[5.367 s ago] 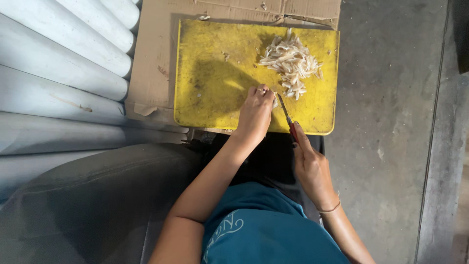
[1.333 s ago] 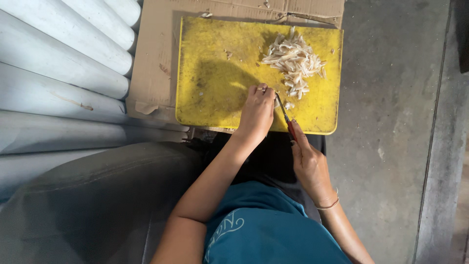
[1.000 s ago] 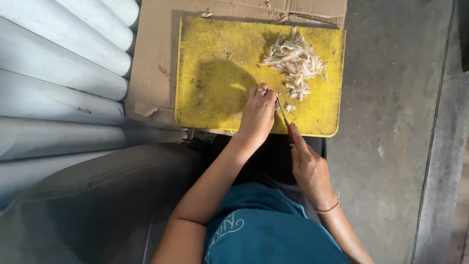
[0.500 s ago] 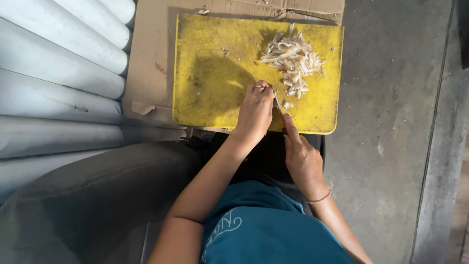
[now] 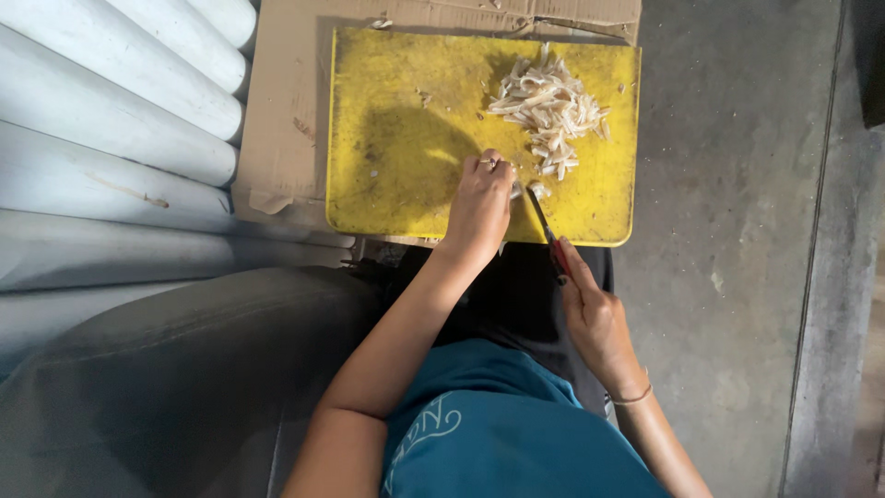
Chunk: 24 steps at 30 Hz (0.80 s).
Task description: The person uses a knife to chop white vegetable strips on a yellow cutting board. They repeatedly slice the vegetable into smaller pieces, accumulating a pile of chopped food on the board.
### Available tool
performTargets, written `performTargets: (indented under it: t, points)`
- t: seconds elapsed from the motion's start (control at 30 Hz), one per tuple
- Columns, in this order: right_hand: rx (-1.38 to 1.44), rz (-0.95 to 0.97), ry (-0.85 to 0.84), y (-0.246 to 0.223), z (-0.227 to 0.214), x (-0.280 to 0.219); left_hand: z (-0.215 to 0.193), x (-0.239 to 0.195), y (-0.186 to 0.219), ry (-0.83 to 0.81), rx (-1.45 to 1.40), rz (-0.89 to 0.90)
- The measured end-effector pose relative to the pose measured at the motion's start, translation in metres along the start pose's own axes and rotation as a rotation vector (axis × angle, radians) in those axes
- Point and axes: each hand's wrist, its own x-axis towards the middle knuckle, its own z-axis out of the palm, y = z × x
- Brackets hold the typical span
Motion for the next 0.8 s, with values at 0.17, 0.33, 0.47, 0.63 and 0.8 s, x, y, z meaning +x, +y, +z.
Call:
performTargets:
  t: [0.17,0.33,0.47,0.63,0.8]
  points:
    - [-0.069,-0.111,0.053,-0.011,0.003,0.013,0.002,-0.001,0.0,0.034,0.02,0.025]
    - [-0.143,-0.12,0.024,-0.015,0.007,0.021,0.004,-0.002,0.0,0.058,0.024,0.029]
    - [-0.19,-0.182,0.052,-0.012,0.012,0.023,0.002,-0.002,0.0,0.031,0.005,0.01]
    - [-0.348,-0.107,0.02,-0.012,0.019,0.028,0.004,0.0,-0.003,0.068,-0.022,0.029]
    - [-0.395,-0.141,0.047,-0.014,0.025,0.043,0.0,0.002,-0.005,0.043,-0.074,0.018]
